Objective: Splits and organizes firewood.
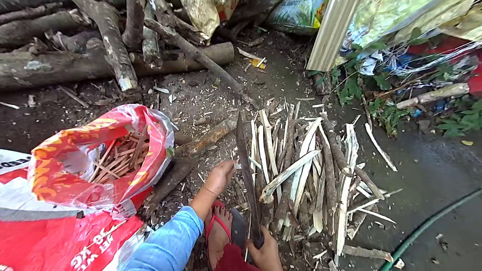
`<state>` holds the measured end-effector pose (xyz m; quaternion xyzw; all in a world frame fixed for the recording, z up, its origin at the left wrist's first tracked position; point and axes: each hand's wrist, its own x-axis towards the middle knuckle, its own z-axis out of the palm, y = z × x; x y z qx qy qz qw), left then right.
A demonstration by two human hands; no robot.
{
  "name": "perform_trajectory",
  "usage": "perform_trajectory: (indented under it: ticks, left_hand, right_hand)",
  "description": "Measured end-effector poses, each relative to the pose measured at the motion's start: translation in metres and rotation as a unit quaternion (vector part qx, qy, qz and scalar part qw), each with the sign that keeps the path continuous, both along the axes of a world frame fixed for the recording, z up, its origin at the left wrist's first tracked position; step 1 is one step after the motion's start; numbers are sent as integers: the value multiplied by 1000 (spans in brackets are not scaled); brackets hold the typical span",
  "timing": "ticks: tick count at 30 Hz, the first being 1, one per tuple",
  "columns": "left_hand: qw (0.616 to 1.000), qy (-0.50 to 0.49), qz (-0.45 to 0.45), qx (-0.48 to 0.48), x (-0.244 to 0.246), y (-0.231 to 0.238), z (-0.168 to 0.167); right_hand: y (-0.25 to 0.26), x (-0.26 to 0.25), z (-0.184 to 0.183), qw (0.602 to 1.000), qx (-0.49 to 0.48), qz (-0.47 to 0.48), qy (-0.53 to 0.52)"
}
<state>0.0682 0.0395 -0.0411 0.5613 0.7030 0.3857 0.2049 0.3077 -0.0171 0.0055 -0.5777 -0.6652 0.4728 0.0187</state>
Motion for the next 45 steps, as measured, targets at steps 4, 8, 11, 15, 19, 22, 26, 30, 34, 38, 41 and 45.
perform_trajectory:
  ticks: [4,8,11,15,19,22,26,30,34,38,41,45]
  left_hand:
    - [996,-49,31,-69,4,-8,-24]
    - [992,-38,6,-121,-1,-3,-9]
    - [999,-26,31,-9,4,-7,-14]
    - [991,-57,10,-123,0,-4,-23]
    - [991,-78,0,-108,-6,-4,9]
    - [985,-126,32,-112,-18,-16,30]
    - [971,-142,135,-139,-34,-48,19]
    - [968,-136,144,-152,-37,-71,11]
    - [965,-138,157,-156,-40,-89,10]
    - [959,-135,175,-178,-41,-96,5]
    - [957,-135,171,-193,-38,-92,5]
    - [961,-135,161,-179,-36,-94,5]
  right_hand:
    - [0,-9,-15,996,-77,10,-42]
    - [3,-5,-11,998,-55,6,-20]
    - [-2,-5,-11,999,-26,14,-23]
    - [8,-11,-17,994,-93,10,-51]
    - [-3,-6,-5,1000,-4,-5,9]
    - [-12,-5,-7,997,63,-18,39]
    - [-7,-11,-39,999,-33,-14,-20]
    - [11,-13,-39,997,-49,39,-48]
    - [-4,-10,-26,996,77,11,41]
    - [-8,-19,-36,999,-20,-12,-22]
    - [16,-26,-39,988,-112,37,-100]
    - [20,-20,-20,998,-32,43,-38]
